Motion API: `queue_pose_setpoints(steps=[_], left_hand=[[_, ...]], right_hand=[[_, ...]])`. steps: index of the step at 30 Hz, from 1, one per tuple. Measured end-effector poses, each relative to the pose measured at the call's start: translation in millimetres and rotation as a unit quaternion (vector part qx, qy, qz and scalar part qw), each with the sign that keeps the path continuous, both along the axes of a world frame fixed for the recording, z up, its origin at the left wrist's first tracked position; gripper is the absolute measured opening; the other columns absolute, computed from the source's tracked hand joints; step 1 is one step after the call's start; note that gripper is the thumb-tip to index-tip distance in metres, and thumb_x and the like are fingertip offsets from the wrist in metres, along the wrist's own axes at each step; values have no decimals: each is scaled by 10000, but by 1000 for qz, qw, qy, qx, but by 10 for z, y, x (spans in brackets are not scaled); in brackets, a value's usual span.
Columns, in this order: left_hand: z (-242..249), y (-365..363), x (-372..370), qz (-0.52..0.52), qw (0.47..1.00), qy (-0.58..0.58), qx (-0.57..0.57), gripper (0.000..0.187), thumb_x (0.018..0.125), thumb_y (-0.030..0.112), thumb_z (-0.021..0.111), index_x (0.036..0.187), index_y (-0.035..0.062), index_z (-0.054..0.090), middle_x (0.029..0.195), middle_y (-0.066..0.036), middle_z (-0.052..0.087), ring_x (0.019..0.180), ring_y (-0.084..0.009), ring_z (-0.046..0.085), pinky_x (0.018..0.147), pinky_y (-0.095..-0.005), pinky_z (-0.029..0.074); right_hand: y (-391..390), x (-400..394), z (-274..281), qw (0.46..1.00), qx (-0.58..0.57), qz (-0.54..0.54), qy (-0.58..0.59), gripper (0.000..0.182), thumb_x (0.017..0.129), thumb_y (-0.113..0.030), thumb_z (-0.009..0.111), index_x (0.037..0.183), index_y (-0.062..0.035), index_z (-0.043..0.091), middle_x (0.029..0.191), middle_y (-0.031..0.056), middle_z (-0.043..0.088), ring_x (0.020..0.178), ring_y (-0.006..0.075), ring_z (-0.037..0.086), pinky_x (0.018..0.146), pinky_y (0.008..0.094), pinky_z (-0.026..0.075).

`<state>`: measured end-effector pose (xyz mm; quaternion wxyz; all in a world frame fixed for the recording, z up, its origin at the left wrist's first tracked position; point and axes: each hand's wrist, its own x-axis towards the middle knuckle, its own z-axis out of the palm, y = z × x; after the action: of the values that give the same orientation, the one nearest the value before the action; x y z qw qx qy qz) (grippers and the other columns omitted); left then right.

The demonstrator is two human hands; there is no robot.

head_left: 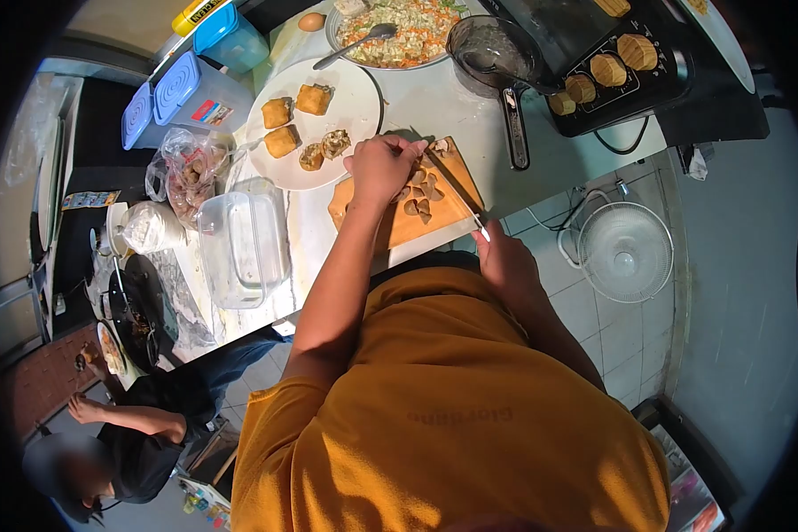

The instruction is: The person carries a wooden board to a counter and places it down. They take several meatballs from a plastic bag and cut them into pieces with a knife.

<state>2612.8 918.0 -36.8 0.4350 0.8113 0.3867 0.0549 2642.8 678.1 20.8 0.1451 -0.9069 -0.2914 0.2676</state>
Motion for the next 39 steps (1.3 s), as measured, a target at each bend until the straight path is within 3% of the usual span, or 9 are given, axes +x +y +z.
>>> queue_pose_setpoints(steps=[10,11,13,20,23,29,39], left_hand=[[64,6,32,-11,998,53,27,327,788,466,755,820,142,777,786,-84,706,954,-298,590,811,-428,329],[63,-13,25,-11,998,53,28,327,788,466,755,820,142,777,786,-84,706,954,-298,590,811,-428,329],[100,-57,43,-13,989,53,136,322,788,463,752,811,143,774,781,-88,695,975,-298,569,810,-433,330],[185,-32,54,-45,990,53,120,320,810,452,734,766,135,752,812,-91,681,959,-298,548,820,-437,328],[61,19,-72,-58,994,-43,87,277,808,408,734,768,134,737,860,-82,661,969,-302,534,831,-438,322],[266,-31,-337,-137,977,-32,159,213,708,300,765,835,132,735,996,-56,607,1040,-275,486,862,-424,308],[328,34,-511,-113,979,-30,166,235,669,271,785,830,112,722,1002,-64,587,1045,-284,483,872,-405,309]], right_hand=[[21,21,-13,999,-8,0,34,292,1007,-314,497,1049,-29,452,751,264,636,747,484,620,630,576,471],[22,19,-15,999,-7,-4,38,297,1008,-316,495,1052,-25,451,758,268,637,755,488,620,635,575,472],[29,31,-20,999,-6,-9,41,303,1009,-318,493,1055,-21,451,765,272,638,763,491,620,639,574,472],[-76,156,-125,992,42,-9,116,336,1015,-323,462,1070,6,498,816,296,643,803,496,624,665,556,471],[-108,115,-41,993,41,-4,114,356,1015,-341,452,1085,3,512,816,298,643,804,496,626,674,556,471],[-30,-10,98,995,19,-19,96,338,1011,-350,460,1078,-24,521,773,280,642,787,493,627,672,541,477],[-6,-1,314,993,33,-31,113,325,1013,-369,450,1044,-54,523,736,232,649,759,467,638,664,557,487]])
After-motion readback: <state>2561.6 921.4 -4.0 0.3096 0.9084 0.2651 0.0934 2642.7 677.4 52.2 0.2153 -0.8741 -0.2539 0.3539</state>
